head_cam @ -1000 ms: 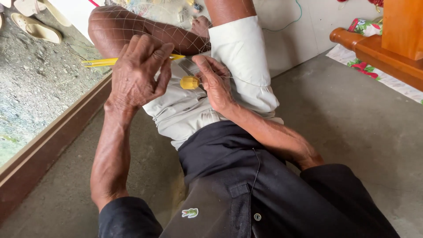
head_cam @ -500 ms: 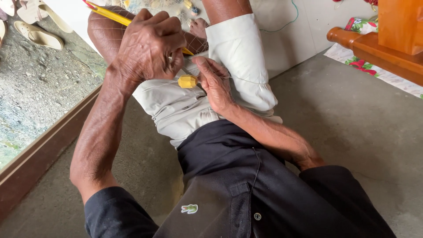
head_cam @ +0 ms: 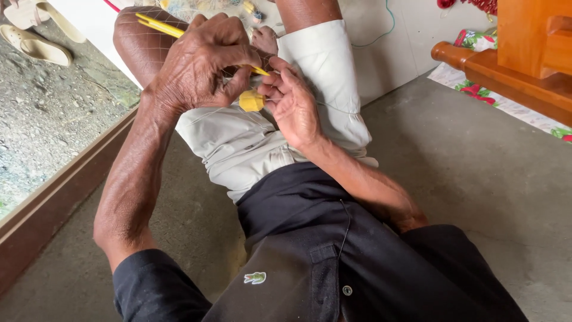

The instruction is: The person repairs a damaged fishing net by weaving new thread into the mesh using a netting needle.

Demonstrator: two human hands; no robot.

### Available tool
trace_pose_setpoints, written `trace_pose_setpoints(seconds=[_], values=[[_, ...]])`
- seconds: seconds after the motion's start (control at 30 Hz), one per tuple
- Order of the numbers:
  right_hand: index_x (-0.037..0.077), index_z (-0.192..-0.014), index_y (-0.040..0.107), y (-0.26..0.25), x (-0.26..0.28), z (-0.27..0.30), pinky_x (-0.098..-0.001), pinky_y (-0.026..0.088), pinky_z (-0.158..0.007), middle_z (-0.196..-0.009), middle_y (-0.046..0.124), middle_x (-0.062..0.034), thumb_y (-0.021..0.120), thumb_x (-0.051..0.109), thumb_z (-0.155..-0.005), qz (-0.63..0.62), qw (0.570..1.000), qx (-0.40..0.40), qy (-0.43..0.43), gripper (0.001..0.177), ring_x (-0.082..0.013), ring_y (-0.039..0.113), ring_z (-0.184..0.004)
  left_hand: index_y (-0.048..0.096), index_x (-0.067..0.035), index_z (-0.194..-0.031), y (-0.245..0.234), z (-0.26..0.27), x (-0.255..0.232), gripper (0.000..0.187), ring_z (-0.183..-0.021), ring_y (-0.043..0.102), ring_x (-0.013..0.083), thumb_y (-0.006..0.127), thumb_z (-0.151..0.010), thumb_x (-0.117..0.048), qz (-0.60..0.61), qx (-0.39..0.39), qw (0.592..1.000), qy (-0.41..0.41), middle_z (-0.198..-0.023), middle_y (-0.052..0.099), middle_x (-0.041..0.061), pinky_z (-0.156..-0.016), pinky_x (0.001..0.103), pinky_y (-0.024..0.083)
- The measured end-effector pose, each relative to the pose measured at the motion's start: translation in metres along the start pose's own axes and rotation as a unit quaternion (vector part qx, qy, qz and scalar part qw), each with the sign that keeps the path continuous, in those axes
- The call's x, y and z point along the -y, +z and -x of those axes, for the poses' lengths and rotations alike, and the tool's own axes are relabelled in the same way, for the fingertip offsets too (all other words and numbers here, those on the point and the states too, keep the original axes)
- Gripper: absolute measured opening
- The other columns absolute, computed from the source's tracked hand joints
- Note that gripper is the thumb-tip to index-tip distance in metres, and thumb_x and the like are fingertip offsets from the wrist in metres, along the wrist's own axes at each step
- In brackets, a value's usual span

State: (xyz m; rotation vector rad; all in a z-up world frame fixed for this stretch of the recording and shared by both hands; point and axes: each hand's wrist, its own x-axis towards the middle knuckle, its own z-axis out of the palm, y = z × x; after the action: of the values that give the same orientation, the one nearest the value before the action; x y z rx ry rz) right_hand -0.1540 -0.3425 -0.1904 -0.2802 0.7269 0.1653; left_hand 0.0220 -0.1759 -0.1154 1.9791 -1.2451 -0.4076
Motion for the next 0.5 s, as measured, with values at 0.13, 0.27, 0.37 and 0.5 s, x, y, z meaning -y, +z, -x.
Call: trace_pose_setpoints(seconds=[0.13, 0.27, 0.37, 0.5], values=[[0.009, -0.149, 0.058, -0.012, -0.002, -0.002, -0.0360, 0.051, -0.095, -0.125, 0.069, -0.0057, 0.064, 0.030, -0.110, 0.040, 0.998, 0.047, 0.002, 0.044, -0.0183, 0.068, -0.104, 0.082, -0.012, -0.099, 0.003, -0.004, -0.008, 0.016, -0.095, 0.050, 0.0233, 0.081, -0.085, -0.005, 0.005, 0.022, 1.000, -0.006, -0.095, 0.050, 0.004, -0.093, 0.041, 0.036], [0.006, -0.155, 0.054, -0.003, 0.008, 0.007, -0.0357, 0.048, -0.098, -0.125, 0.067, -0.0086, 0.057, 0.024, -0.109, 0.045, 0.994, 0.096, 0.005, 0.049, -0.0196, 0.063, -0.108, 0.091, -0.023, -0.107, 0.018, 0.012, -0.032, 0.005, -0.106, 0.045, 0.0247, 0.086, -0.107, -0.024, -0.084, -0.018, 0.996, -0.016, -0.105, 0.047, 0.003, -0.112, 0.059, 0.031], [0.001, -0.143, 0.065, 0.004, 0.008, 0.003, -0.0280, 0.044, -0.087, -0.099, 0.064, -0.0067, 0.063, 0.034, -0.108, 0.075, 0.996, 0.046, -0.004, 0.047, -0.0143, 0.055, -0.091, 0.091, -0.028, -0.114, 0.027, 0.035, -0.048, 0.011, -0.113, 0.046, 0.0271, 0.082, -0.107, -0.030, -0.116, -0.034, 0.990, -0.068, -0.129, 0.054, 0.009, -0.119, 0.061, 0.026], [0.003, -0.140, 0.069, 0.002, 0.009, -0.007, -0.0259, 0.044, -0.080, -0.090, 0.064, -0.0020, 0.065, 0.039, -0.109, 0.114, 0.993, 0.033, 0.003, 0.048, -0.0097, 0.059, -0.085, 0.091, -0.027, -0.116, 0.062, 0.063, -0.055, 0.018, -0.121, 0.050, 0.0241, 0.094, -0.101, -0.018, -0.138, -0.067, 0.984, -0.085, -0.123, 0.057, 0.004, -0.127, 0.058, 0.023]])
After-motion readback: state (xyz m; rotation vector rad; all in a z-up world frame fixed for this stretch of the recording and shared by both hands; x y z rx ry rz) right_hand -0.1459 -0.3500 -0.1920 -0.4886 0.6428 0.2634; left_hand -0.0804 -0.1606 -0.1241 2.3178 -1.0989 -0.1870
